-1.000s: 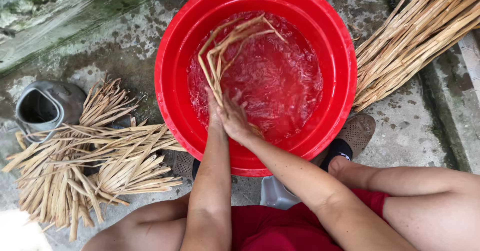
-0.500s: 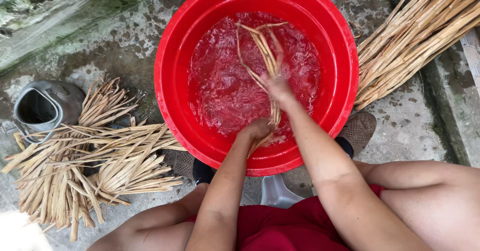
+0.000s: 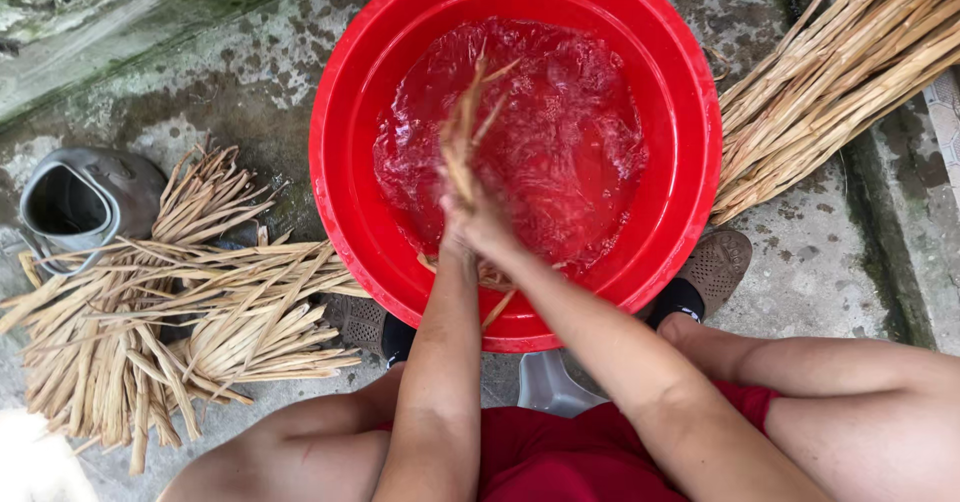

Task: The person sits on a low stool and repeatedly washes bundles of dried broom sticks in a red basin of water. They scrub the sticks by hand, rinse them, and place the wet bundles on the ground beside the basin.

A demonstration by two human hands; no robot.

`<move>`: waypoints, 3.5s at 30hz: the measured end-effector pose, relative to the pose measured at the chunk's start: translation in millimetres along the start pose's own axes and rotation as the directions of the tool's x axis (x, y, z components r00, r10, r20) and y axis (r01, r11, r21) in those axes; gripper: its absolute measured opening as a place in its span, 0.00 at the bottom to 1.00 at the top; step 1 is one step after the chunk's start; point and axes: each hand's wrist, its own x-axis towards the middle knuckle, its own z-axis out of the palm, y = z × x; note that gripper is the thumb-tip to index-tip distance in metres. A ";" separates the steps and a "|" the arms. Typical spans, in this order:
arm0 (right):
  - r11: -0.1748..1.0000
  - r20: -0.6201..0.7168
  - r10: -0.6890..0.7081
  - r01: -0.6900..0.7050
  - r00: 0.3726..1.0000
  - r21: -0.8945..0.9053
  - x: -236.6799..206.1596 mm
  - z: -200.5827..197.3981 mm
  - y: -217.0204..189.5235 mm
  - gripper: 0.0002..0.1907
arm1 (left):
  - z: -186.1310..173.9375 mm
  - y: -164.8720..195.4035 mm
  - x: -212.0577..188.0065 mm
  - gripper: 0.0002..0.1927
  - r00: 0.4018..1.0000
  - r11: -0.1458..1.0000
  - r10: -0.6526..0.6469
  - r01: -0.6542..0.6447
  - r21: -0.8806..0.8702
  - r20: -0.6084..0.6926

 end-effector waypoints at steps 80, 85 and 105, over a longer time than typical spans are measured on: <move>0.886 0.098 0.457 -0.442 0.884 -0.142 9.0 -94.3 47.3 0.13 | -30.5 71.1 -8.9 0.21 0.866 0.584 0.048 0.380 0.717 -0.498; 0.951 -0.137 0.303 -0.292 0.943 0.100 14.9 -101.3 41.8 0.13 | -36.7 80.1 -14.2 0.17 0.868 0.891 0.037 0.196 0.410 -0.495; 0.789 -0.305 0.614 -0.561 0.728 0.248 33.9 -129.6 39.5 0.11 | -25.0 44.3 1.5 0.31 0.765 0.940 -0.102 0.283 0.189 -0.636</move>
